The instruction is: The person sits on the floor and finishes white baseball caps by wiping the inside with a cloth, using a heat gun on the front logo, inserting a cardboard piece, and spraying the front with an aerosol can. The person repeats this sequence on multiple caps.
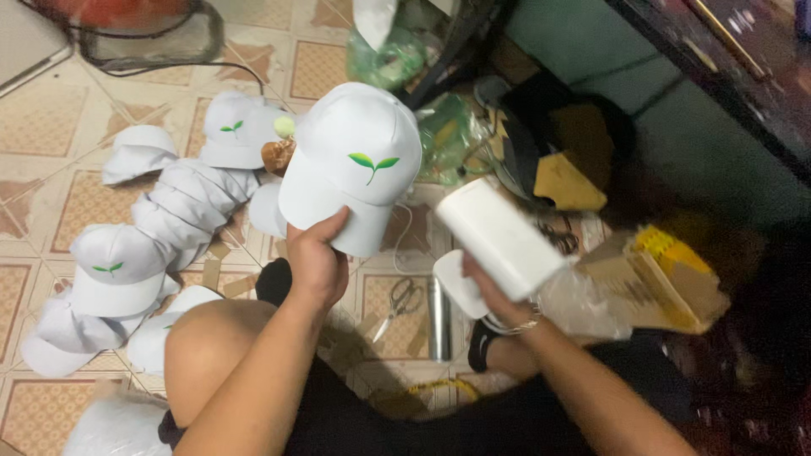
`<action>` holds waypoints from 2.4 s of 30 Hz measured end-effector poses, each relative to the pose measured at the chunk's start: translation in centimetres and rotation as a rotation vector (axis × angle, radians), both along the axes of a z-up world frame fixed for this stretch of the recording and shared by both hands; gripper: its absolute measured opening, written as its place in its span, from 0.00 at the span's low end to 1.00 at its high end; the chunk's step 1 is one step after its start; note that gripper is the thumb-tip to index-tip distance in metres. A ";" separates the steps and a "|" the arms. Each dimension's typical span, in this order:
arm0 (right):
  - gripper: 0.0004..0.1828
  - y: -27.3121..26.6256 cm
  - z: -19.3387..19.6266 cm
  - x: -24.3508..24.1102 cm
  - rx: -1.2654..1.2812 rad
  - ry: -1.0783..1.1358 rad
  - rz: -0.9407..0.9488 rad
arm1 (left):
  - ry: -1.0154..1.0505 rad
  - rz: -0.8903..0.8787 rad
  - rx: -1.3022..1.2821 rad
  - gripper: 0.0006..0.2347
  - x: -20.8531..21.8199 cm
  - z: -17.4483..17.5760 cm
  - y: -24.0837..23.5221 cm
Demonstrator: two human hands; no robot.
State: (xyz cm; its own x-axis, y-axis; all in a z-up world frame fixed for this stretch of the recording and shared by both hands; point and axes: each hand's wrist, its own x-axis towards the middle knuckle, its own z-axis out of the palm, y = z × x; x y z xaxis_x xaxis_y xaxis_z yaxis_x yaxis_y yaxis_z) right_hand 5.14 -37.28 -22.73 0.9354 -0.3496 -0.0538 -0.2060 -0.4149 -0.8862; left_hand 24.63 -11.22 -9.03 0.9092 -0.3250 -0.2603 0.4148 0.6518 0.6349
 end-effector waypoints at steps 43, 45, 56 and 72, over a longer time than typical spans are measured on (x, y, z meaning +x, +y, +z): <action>0.14 2.4 6.1 0.1 -0.130 0.143 0.014 | 0.361 -0.199 0.290 0.15 -4.6 -5.3 -0.1; 0.16 2.4 6.6 0.2 0.140 0.685 -0.322 | 0.385 -0.217 0.285 0.14 -4.5 -5.5 0.2; 0.17 3.0 7.0 0.3 -0.116 0.533 -0.072 | 0.418 -0.225 0.268 0.14 -4.7 -5.7 0.4; 0.10 5.2 5.7 -0.3 0.269 0.478 -0.346 | 0.422 -0.176 0.039 0.17 -5.9 -7.8 -0.8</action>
